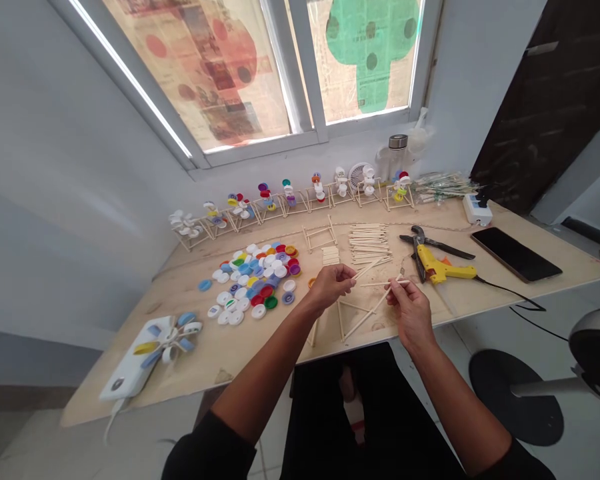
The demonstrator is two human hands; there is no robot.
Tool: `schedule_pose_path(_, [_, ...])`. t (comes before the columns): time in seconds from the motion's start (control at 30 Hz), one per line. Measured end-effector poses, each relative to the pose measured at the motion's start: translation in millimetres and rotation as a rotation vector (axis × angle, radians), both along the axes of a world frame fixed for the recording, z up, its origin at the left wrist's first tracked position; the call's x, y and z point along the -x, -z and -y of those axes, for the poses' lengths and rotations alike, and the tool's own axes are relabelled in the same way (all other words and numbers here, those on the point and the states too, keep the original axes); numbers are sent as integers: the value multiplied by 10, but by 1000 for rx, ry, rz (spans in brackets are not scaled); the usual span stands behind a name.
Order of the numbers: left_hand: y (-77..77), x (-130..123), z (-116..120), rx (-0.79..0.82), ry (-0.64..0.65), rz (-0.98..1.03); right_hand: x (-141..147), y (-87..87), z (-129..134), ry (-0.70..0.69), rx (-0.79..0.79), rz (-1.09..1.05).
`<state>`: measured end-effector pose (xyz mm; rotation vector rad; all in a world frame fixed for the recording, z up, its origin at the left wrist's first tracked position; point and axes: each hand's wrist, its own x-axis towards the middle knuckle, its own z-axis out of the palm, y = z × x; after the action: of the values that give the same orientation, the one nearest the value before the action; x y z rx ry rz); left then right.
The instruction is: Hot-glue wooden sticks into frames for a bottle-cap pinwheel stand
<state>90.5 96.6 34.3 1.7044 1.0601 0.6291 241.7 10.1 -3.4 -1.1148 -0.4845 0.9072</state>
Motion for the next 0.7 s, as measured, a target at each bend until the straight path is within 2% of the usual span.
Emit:
schedule_pose_path(0.2, [37,-117,-162,-223,-91,-251,-57,-53,90,27,-7,-35])
schedule_pose_path(0.47, [89,-332,-176,-368,2,-488,-130,-72,160,-27,-66,-161])
schedule_pose_path(0.7, [152,-335,-183,-408,44,-559,-137,-71,194,-126,-93,-200])
